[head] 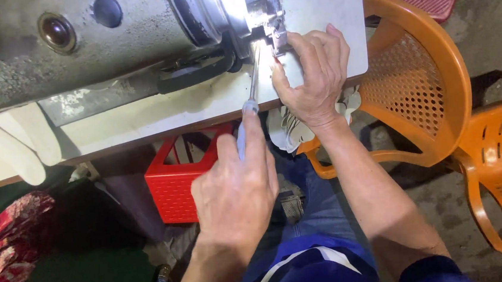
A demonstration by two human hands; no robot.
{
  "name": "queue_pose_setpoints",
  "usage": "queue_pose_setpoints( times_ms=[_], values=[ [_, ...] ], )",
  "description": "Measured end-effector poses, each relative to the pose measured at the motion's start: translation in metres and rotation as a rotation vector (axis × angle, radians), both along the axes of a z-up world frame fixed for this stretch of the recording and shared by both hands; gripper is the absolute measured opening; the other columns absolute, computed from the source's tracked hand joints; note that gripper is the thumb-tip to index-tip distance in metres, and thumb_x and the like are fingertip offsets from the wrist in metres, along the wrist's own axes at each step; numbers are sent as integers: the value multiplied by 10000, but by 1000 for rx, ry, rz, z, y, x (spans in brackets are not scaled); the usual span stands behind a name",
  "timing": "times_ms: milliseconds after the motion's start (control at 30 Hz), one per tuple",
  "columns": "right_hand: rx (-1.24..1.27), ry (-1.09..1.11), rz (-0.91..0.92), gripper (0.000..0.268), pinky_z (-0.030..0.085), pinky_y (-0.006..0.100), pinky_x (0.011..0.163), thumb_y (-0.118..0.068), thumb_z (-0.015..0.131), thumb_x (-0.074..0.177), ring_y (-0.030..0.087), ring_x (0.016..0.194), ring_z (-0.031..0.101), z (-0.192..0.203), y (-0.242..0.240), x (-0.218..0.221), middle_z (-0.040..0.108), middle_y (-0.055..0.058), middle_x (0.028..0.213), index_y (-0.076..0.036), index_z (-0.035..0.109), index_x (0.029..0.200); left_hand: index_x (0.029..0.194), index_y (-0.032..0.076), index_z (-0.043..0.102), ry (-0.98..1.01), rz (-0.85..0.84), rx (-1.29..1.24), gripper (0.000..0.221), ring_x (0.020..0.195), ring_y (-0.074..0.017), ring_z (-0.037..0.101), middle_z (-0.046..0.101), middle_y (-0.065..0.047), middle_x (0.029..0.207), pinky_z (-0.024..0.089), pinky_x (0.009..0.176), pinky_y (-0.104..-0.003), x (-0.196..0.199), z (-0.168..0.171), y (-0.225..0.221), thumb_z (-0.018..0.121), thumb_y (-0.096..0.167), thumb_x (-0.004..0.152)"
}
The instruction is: Repairing an industrial sewing machine by disassembling parts with a screwdriver and adjusting internal mechanisms.
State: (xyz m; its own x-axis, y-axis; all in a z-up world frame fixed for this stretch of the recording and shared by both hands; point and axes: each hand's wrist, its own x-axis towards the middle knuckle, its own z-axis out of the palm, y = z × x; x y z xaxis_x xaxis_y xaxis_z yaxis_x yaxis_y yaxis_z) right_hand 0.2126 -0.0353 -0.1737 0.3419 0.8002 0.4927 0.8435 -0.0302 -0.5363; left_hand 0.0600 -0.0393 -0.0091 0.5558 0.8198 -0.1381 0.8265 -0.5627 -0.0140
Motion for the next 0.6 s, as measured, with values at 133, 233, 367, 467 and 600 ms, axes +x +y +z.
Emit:
queue_pose_setpoints(
  times_ms=[133, 233, 367, 467, 600],
  values=[
    [11, -18, 0, 264, 449, 533, 1038, -200, 705, 948, 293, 947, 599, 1, 1, 1, 663, 102, 940, -29, 654, 1143, 1477, 128, 539, -24, 60, -36, 506, 391, -171, 539, 523, -73, 842, 415, 271, -370, -4, -17, -17, 649, 296, 1012],
    [19, -23, -3, 257, 452, 530, 1032, -200, 703, 947, 291, 941, 606, 0, 0, 1, 668, 98, 942, -32, 660, 1137, 1495, 129, 530, -45, 71, -14, 521, 405, -180, 532, 522, -83, 857, 410, 284, -376, -5, -25, -22, 654, 294, 1016],
    [30, -5, 3, 244, 443, 533, 1042, -196, 660, 946, 288, 930, 616, 1, -1, -1, 680, 90, 926, -37, 657, 1132, 1487, 137, 541, 15, 47, 45, 508, 390, -155, 506, 486, -51, 812, 389, 272, -363, -5, -19, -24, 642, 320, 1025],
    [20, -10, 2, 240, 442, 528, 1043, -187, 670, 943, 286, 931, 611, 1, -1, 0, 670, 84, 930, -47, 653, 1137, 1477, 123, 556, -36, 62, 51, 504, 406, -151, 530, 531, -62, 830, 388, 289, -348, 1, -19, -18, 661, 286, 1011],
    [18, 10, 7, 255, 428, 531, 1062, -168, 705, 928, 273, 944, 615, 0, 0, -2, 690, 62, 947, -63, 651, 1155, 1466, 127, 594, -157, 54, 91, 425, 445, -147, 442, 482, -45, 842, 383, 342, -307, -22, -39, -32, 644, 250, 1063]
  ],
)
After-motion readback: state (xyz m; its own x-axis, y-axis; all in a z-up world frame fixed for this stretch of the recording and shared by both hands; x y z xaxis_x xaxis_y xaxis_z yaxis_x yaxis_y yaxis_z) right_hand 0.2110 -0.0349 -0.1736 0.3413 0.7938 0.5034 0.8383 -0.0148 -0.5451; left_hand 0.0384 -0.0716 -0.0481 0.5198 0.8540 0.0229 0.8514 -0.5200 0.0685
